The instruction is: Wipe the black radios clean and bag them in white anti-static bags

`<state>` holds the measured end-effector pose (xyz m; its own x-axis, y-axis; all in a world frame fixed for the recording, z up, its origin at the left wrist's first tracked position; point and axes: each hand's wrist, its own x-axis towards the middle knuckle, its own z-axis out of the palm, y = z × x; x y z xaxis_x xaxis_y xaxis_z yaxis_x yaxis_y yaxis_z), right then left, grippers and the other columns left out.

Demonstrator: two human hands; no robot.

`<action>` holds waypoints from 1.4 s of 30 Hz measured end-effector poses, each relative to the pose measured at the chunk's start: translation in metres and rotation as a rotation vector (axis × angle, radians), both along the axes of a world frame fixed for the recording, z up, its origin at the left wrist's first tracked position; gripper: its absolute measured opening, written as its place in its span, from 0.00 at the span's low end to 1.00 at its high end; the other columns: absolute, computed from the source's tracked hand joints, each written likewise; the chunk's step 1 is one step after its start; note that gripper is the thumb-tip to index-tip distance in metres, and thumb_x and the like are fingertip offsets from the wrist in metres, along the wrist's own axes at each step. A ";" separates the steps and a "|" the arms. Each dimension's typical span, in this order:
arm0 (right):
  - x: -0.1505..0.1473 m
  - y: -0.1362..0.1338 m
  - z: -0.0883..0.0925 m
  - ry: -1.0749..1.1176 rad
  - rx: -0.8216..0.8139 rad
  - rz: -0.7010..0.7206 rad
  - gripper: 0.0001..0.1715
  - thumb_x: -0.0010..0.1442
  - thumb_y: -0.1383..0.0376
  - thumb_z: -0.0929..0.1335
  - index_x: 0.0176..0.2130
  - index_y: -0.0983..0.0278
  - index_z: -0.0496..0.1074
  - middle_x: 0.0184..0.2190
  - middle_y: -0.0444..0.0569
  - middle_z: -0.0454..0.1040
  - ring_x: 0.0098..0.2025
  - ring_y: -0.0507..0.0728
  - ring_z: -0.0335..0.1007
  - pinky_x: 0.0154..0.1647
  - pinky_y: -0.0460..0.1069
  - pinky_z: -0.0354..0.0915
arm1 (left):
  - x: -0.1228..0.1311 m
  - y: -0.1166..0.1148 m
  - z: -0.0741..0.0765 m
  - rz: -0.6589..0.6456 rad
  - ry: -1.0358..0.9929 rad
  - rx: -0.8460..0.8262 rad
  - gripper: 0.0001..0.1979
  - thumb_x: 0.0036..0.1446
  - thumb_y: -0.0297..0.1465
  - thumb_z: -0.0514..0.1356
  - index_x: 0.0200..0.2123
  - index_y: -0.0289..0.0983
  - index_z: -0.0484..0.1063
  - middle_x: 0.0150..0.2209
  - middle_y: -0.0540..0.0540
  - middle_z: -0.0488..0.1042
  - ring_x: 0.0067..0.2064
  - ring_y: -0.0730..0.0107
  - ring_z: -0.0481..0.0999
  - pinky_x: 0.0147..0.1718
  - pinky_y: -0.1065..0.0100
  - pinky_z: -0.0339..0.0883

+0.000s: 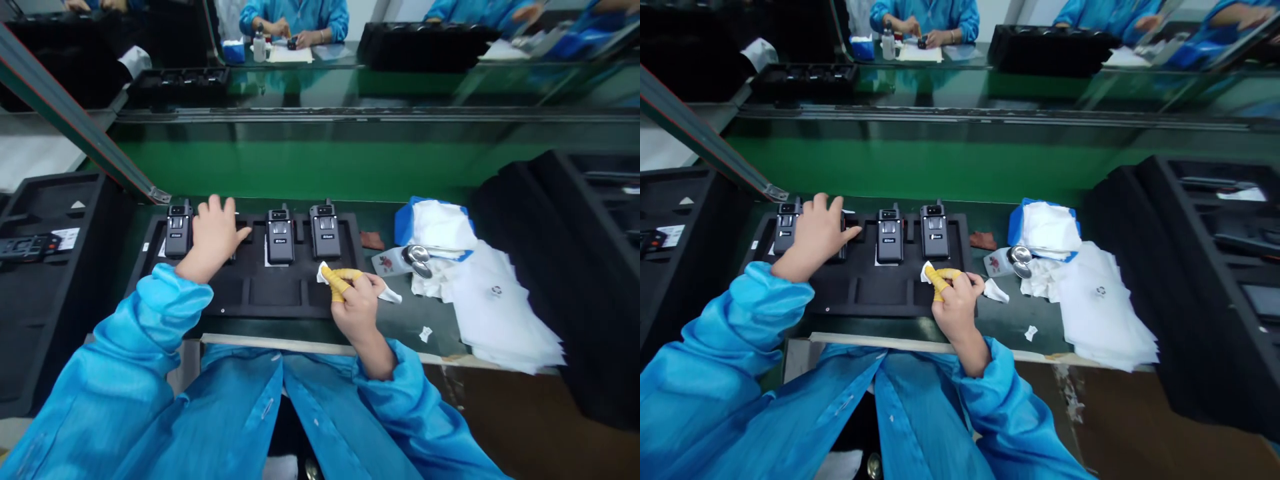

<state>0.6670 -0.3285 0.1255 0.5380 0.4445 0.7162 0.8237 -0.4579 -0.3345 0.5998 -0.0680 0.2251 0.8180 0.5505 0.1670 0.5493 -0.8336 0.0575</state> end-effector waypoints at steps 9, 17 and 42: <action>0.000 -0.005 0.000 -0.014 0.063 0.058 0.20 0.48 0.77 0.64 0.34 0.58 0.78 0.32 0.44 0.76 0.34 0.53 0.69 0.45 0.55 0.55 | 0.047 -0.064 -0.010 -0.038 0.077 -0.414 0.49 0.53 0.39 0.65 0.70 0.36 0.41 0.57 0.24 0.62 0.44 0.41 0.79 0.42 0.52 0.71; 0.004 0.001 0.019 0.128 0.121 0.013 0.17 0.56 0.71 0.65 0.36 0.54 0.80 0.31 0.44 0.76 0.34 0.52 0.71 0.39 0.52 0.60 | 0.002 -0.052 -0.007 -0.279 -0.222 -0.845 0.54 0.40 0.27 0.65 0.68 0.31 0.42 0.59 0.30 0.65 0.60 0.47 0.67 0.57 0.51 0.64; -0.020 0.010 0.081 -0.134 -0.077 0.192 0.31 0.55 0.77 0.62 0.50 0.49 0.75 0.32 0.39 0.75 0.33 0.49 0.65 0.47 0.54 0.47 | -0.045 -0.094 -0.009 -0.527 -0.335 -0.716 0.24 0.41 0.21 0.62 0.44 0.40 0.63 0.43 0.48 0.73 0.46 0.63 0.74 0.44 0.63 0.69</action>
<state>0.6469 -0.3189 0.2069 0.3410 0.5854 0.7356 0.9327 -0.3087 -0.1866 0.5544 -0.1620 0.2161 0.9611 0.1864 0.2040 -0.0254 -0.6755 0.7369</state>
